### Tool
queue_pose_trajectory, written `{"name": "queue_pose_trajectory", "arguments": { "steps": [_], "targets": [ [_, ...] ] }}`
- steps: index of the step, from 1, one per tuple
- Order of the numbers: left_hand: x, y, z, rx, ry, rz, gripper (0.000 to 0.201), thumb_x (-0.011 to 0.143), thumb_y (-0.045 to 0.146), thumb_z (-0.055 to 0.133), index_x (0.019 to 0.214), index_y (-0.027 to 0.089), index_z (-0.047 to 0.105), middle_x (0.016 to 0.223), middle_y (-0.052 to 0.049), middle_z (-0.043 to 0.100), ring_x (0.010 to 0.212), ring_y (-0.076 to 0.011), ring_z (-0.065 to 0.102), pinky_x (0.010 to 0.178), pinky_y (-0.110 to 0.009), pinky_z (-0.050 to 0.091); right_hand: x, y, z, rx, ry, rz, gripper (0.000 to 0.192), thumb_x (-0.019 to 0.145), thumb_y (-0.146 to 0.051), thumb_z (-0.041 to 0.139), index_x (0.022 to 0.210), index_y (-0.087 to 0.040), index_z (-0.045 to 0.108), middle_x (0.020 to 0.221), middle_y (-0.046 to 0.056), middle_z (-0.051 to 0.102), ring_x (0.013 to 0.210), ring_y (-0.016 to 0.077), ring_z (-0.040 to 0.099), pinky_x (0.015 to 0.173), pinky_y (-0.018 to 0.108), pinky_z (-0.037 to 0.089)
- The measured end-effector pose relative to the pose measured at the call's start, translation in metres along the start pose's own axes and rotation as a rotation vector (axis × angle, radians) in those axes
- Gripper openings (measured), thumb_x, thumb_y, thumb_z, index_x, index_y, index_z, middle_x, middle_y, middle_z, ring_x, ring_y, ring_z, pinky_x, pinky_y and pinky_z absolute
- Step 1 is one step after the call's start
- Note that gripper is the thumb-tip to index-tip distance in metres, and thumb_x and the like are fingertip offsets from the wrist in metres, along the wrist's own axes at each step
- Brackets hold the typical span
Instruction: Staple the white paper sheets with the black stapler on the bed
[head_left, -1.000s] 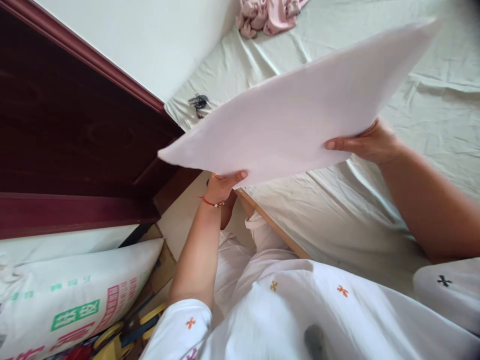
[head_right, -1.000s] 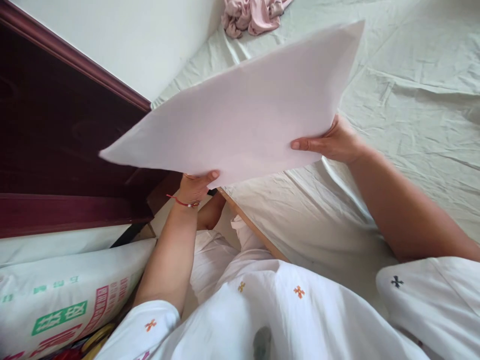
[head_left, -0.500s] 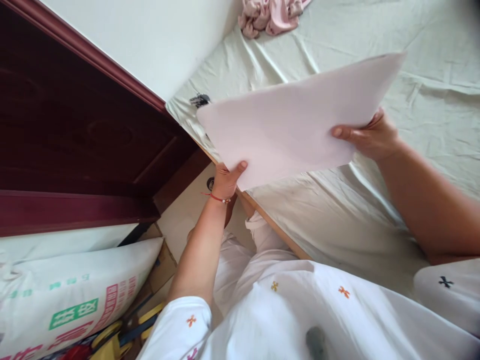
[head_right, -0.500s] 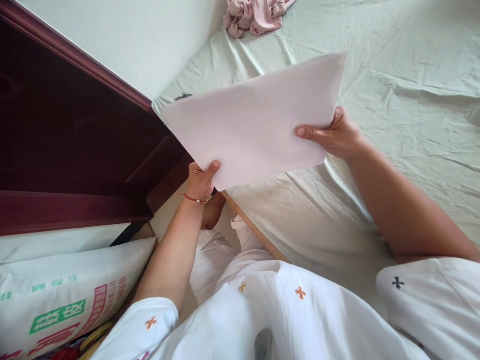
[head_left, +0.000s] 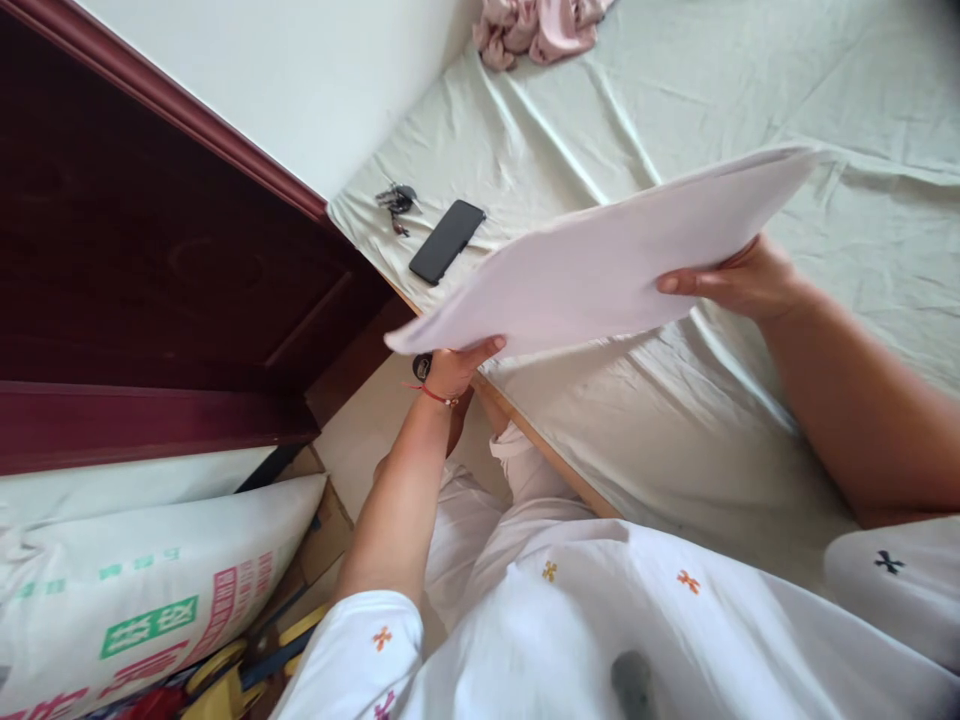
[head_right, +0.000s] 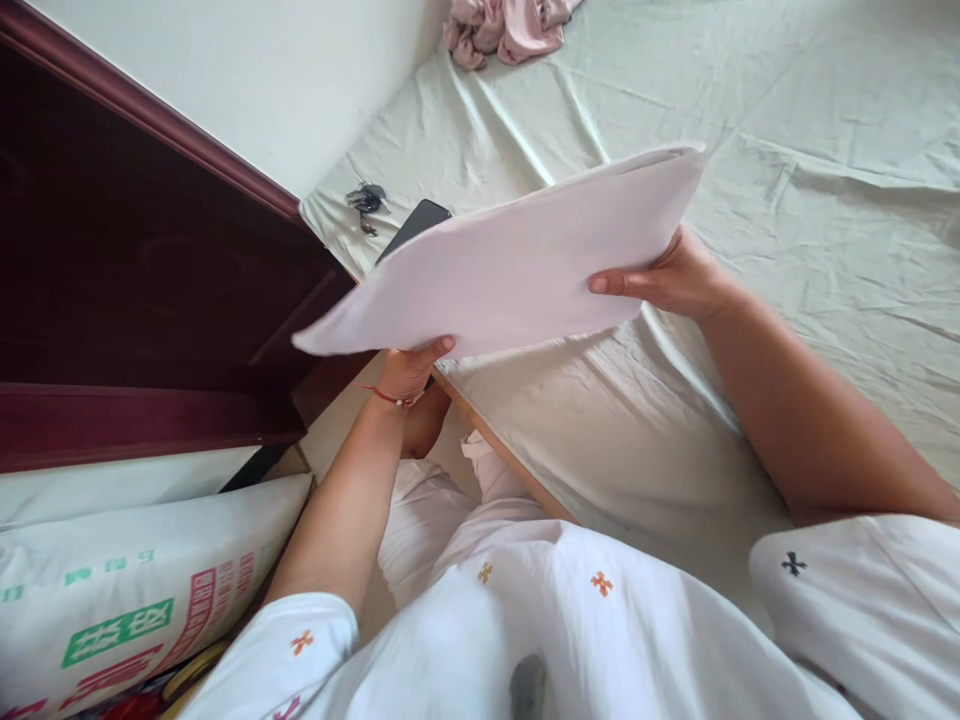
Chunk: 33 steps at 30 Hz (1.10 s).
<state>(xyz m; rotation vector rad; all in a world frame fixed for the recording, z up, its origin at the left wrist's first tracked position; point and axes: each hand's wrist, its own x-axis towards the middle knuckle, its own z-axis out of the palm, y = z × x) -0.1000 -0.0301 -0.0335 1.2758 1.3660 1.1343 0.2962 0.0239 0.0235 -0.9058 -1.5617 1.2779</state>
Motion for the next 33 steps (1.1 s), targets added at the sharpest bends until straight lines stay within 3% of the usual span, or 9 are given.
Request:
{"name": "queue_pose_trajectory", "arguments": {
  "steps": [7, 14, 18, 23, 26, 30, 31, 33],
  "targets": [
    [-0.007, 0.012, 0.006, 0.133, -0.021, -0.061, 0.058, 0.061, 0.052, 0.098, 0.106, 0.021, 0.08, 0.116, -0.013, 0.081, 0.134, -0.034, 0.067, 0.124, -0.055, 0.045, -0.003, 0.008, -0.003, -0.013, -0.054, 0.055, 0.062, 0.064, -0.041, 0.1, 0.119, -0.027, 0.076, 0.13, 0.004, 0.077, 0.128, 0.0333, 0.067, 0.116, 0.056, 0.055],
    [-0.011, 0.008, 0.015, 0.128, 0.071, 0.041, 0.069, 0.072, 0.07, 0.087, 0.119, 0.021, 0.078, 0.128, -0.015, 0.078, 0.143, -0.033, 0.06, 0.129, -0.05, 0.039, -0.011, 0.0, 0.016, 0.137, 0.044, 0.114, 0.057, 0.065, -0.042, 0.1, 0.117, -0.028, 0.079, 0.127, 0.005, 0.079, 0.124, 0.0337, 0.07, 0.111, 0.058, 0.058],
    [-0.022, 0.006, 0.019, 0.056, 0.031, 0.053, 0.072, 0.076, 0.075, 0.08, 0.122, 0.021, 0.077, 0.131, -0.014, 0.077, 0.139, -0.0327, 0.064, 0.126, -0.048, 0.043, -0.025, -0.003, 0.021, 0.191, 0.099, 0.266, 0.049, 0.065, -0.04, 0.1, 0.109, -0.026, 0.081, 0.121, 0.007, 0.081, 0.118, 0.0352, 0.073, 0.106, 0.059, 0.062],
    [-0.032, 0.016, 0.02, 0.032, 0.0, -0.093, 0.071, 0.075, 0.075, 0.081, 0.118, 0.019, 0.079, 0.13, -0.014, 0.079, 0.133, -0.0351, 0.068, 0.12, -0.048, 0.051, -0.033, 0.012, 0.012, 0.214, 0.105, 0.495, 0.047, 0.061, -0.044, 0.101, 0.097, -0.022, 0.079, 0.12, 0.013, 0.08, 0.112, 0.0394, 0.074, 0.107, 0.065, 0.059],
    [-0.033, 0.028, 0.02, 0.093, -0.053, -0.167, 0.072, 0.073, 0.077, 0.08, 0.114, 0.018, 0.08, 0.129, -0.015, 0.079, 0.128, -0.0367, 0.071, 0.114, -0.048, 0.056, -0.028, 0.019, 0.003, -0.016, 0.215, 0.425, 0.068, 0.062, -0.045, 0.099, 0.12, -0.025, 0.071, 0.128, 0.013, 0.075, 0.117, 0.0398, 0.07, 0.107, 0.065, 0.056],
    [-0.036, 0.047, 0.024, 0.191, -0.13, -0.194, 0.074, 0.078, 0.079, 0.075, 0.117, 0.016, 0.08, 0.126, -0.015, 0.08, 0.125, -0.0349, 0.073, 0.108, -0.045, 0.059, -0.018, 0.003, 0.003, -0.813, 0.397, 0.135, 0.114, 0.064, -0.034, 0.093, 0.162, -0.023, 0.035, 0.149, 0.016, 0.057, 0.139, 0.0446, 0.051, 0.116, 0.075, 0.04],
    [-0.037, 0.052, 0.026, 0.213, -0.157, -0.202, 0.074, 0.08, 0.078, 0.073, 0.117, 0.015, 0.08, 0.124, -0.015, 0.081, 0.122, -0.0343, 0.074, 0.106, -0.044, 0.06, -0.016, -0.005, 0.007, -0.955, 0.374, 0.031, 0.116, 0.066, -0.031, 0.09, 0.166, -0.021, 0.03, 0.158, 0.019, 0.049, 0.145, 0.0449, 0.044, 0.123, 0.074, 0.03],
    [-0.039, 0.063, 0.031, 0.244, -0.209, -0.224, 0.073, 0.081, 0.079, 0.071, 0.114, 0.014, 0.08, 0.117, -0.014, 0.083, 0.114, -0.0333, 0.077, 0.099, -0.042, 0.062, -0.013, -0.023, 0.018, -1.097, 0.34, -0.097, 0.097, 0.075, -0.026, 0.084, 0.161, -0.02, 0.041, 0.162, 0.019, 0.046, 0.147, 0.0429, 0.041, 0.125, 0.065, 0.032]
  ]
}}
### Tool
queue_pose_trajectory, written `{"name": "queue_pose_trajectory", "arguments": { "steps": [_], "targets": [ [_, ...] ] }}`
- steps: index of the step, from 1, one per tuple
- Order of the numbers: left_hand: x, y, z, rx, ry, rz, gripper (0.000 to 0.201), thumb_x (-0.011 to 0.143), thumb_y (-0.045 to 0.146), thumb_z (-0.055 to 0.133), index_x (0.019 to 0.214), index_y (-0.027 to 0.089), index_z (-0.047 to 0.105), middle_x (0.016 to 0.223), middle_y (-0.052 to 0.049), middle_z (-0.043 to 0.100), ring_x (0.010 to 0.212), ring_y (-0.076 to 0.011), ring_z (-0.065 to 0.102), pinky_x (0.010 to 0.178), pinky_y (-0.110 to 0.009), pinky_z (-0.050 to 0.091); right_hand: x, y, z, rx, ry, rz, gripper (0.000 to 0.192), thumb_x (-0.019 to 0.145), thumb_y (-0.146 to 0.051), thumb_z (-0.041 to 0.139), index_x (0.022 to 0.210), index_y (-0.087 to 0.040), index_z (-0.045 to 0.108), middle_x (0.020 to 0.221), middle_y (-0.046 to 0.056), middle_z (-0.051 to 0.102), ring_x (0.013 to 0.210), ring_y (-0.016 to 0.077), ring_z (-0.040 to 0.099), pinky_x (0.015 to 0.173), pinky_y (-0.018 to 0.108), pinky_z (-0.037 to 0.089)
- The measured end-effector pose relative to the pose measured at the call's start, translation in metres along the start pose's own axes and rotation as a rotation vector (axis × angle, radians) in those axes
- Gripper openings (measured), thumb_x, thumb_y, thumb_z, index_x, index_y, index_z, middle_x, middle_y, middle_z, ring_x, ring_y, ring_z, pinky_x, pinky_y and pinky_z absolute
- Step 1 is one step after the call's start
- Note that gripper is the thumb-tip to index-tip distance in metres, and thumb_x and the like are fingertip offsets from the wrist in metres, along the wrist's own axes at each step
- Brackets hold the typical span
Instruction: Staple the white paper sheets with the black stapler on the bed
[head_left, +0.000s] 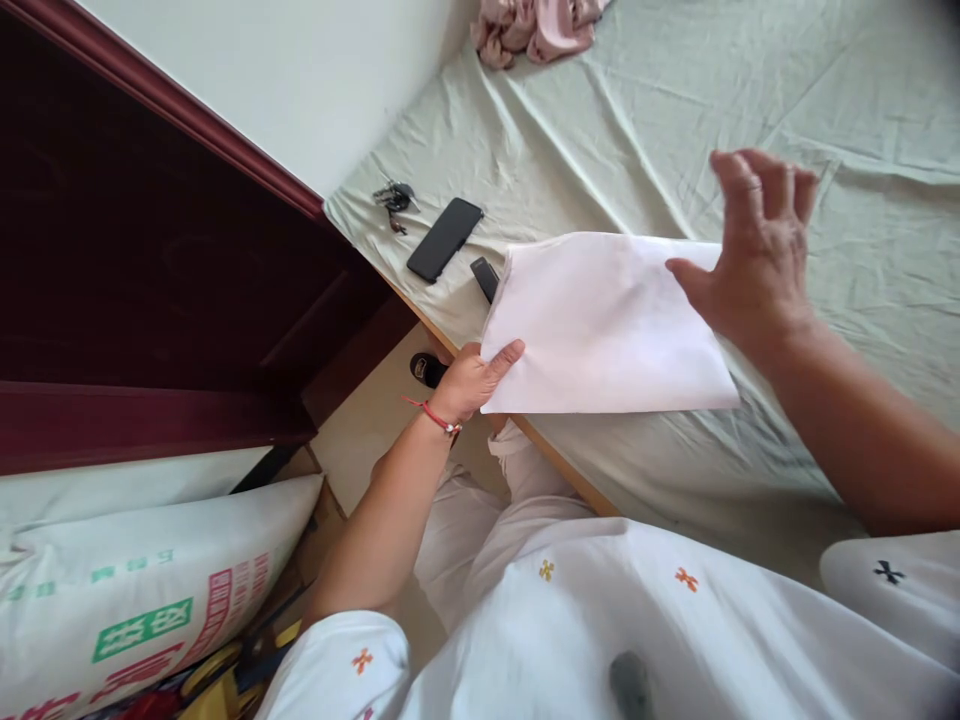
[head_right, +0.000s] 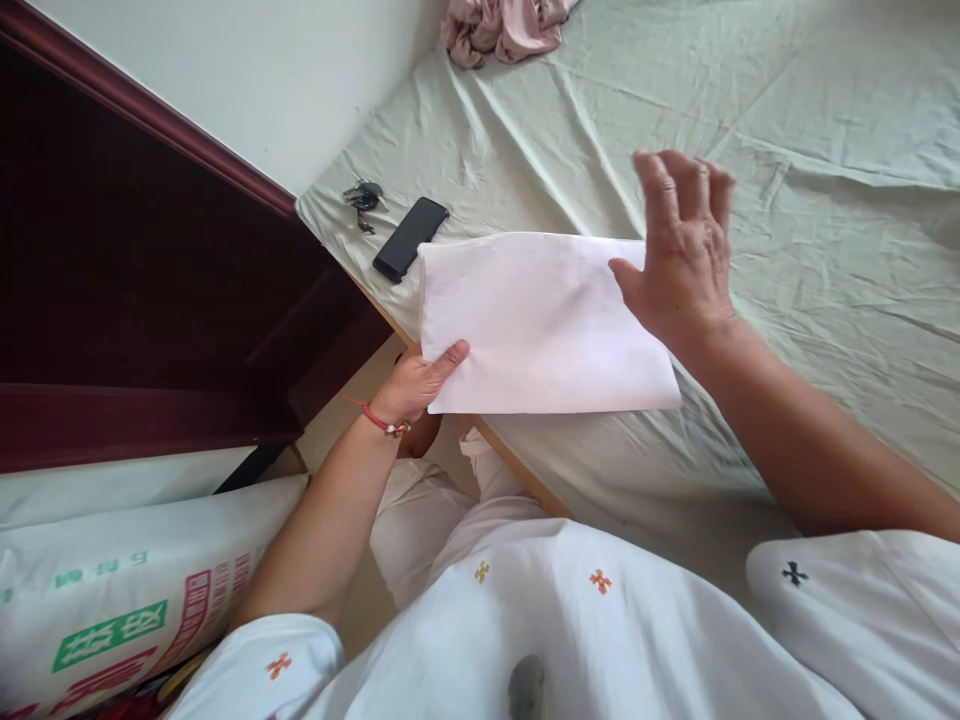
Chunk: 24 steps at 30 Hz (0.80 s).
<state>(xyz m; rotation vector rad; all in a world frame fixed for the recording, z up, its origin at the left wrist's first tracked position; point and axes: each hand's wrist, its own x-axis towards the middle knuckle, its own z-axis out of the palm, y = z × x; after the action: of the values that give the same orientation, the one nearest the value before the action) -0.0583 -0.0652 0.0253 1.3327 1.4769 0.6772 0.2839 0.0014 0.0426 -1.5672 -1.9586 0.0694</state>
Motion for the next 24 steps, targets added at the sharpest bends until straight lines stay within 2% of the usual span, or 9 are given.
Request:
{"name": "queue_pose_trajectory", "arguments": {
  "steps": [2, 4, 6, 7, 10, 13, 16, 21, 24],
  "targets": [
    [-0.003, 0.011, 0.003, 0.012, -0.048, -0.018, 0.072, 0.082, 0.079, 0.071, 0.112, 0.014, 0.081, 0.113, -0.013, 0.083, 0.109, -0.0323, 0.077, 0.093, -0.04, 0.063, 0.003, -0.017, -0.007, 0.016, -0.024, -0.075, 0.072, 0.086, -0.033, 0.075, 0.154, -0.022, 0.052, 0.156, 0.017, 0.054, 0.143, 0.0415, 0.045, 0.121, 0.062, 0.038],
    [-0.006, 0.022, 0.005, 0.014, -0.098, -0.033, 0.07, 0.082, 0.078, 0.071, 0.11, 0.015, 0.081, 0.109, -0.012, 0.083, 0.105, -0.0312, 0.078, 0.089, -0.038, 0.064, 0.005, -0.027, -0.01, 0.117, -0.128, -0.146, 0.067, 0.093, -0.041, 0.066, 0.155, -0.02, 0.051, 0.153, 0.019, 0.056, 0.137, 0.0399, 0.053, 0.112, 0.059, 0.047],
    [-0.008, 0.029, 0.005, 0.015, -0.153, -0.056, 0.068, 0.081, 0.077, 0.073, 0.108, 0.015, 0.081, 0.105, -0.011, 0.083, 0.1, -0.0303, 0.078, 0.084, -0.037, 0.064, 0.008, -0.03, -0.012, 0.191, -0.263, -0.192, 0.064, 0.096, -0.048, 0.06, 0.151, -0.016, 0.056, 0.136, 0.019, 0.067, 0.12, 0.037, 0.064, 0.1, 0.053, 0.053],
    [-0.008, 0.031, 0.004, 0.008, -0.18, -0.067, 0.067, 0.081, 0.076, 0.075, 0.108, 0.015, 0.081, 0.104, -0.011, 0.083, 0.099, -0.0298, 0.078, 0.082, -0.036, 0.064, 0.009, -0.03, -0.013, 0.212, -0.329, -0.192, 0.059, 0.096, -0.052, 0.059, 0.143, -0.016, 0.062, 0.12, 0.017, 0.072, 0.106, 0.034, 0.068, 0.092, 0.049, 0.054],
    [-0.005, 0.028, 0.003, -0.053, -0.234, -0.103, 0.066, 0.078, 0.072, 0.08, 0.111, 0.016, 0.08, 0.108, -0.011, 0.083, 0.097, -0.0284, 0.078, 0.08, -0.035, 0.063, 0.012, -0.027, -0.014, 0.292, -0.465, -0.086, 0.043, 0.098, -0.058, 0.055, 0.104, -0.02, 0.075, 0.076, 0.007, 0.065, 0.07, 0.0219, 0.059, 0.071, 0.038, 0.049],
    [0.002, 0.017, 0.003, -0.139, -0.243, -0.165, 0.065, 0.073, 0.073, 0.084, 0.101, 0.014, 0.079, 0.099, -0.012, 0.083, 0.089, -0.0265, 0.077, 0.076, -0.034, 0.062, 0.011, -0.025, -0.011, 0.407, -0.531, 0.083, 0.04, 0.098, -0.055, 0.056, 0.081, -0.022, 0.07, 0.066, 0.003, 0.057, 0.063, 0.0172, 0.052, 0.064, 0.035, 0.043],
    [0.011, 0.006, 0.003, -0.219, -0.173, -0.18, 0.062, 0.064, 0.067, 0.091, 0.089, 0.013, 0.075, 0.082, -0.008, 0.079, 0.077, -0.0214, 0.073, 0.07, -0.031, 0.059, 0.008, -0.021, 0.002, 0.486, -0.548, 0.261, 0.03, 0.094, -0.047, 0.062, 0.08, -0.022, 0.071, 0.068, 0.003, 0.061, 0.062, 0.0166, 0.052, 0.061, 0.034, 0.043],
    [0.017, -0.006, -0.003, -0.211, 0.068, -0.158, 0.056, 0.062, 0.033, 0.093, 0.107, 0.016, 0.065, 0.062, 0.007, 0.063, 0.05, -0.0077, 0.053, 0.051, -0.019, 0.04, 0.001, -0.003, 0.025, 0.545, -0.51, 0.466, 0.023, 0.09, -0.041, 0.066, 0.079, -0.021, 0.073, 0.066, 0.003, 0.061, 0.057, 0.0149, 0.05, 0.053, 0.032, 0.04],
    [0.02, -0.008, -0.003, -0.168, 0.175, -0.164, 0.05, 0.066, 0.02, 0.084, 0.109, 0.017, 0.059, 0.06, 0.01, 0.06, 0.045, -0.0054, 0.045, 0.048, -0.018, 0.032, -0.002, 0.004, 0.033, 0.583, -0.494, 0.58, 0.022, 0.088, -0.043, 0.068, 0.083, -0.021, 0.073, 0.066, 0.002, 0.06, 0.053, 0.0139, 0.048, 0.047, 0.03, 0.036]
  ]
}}
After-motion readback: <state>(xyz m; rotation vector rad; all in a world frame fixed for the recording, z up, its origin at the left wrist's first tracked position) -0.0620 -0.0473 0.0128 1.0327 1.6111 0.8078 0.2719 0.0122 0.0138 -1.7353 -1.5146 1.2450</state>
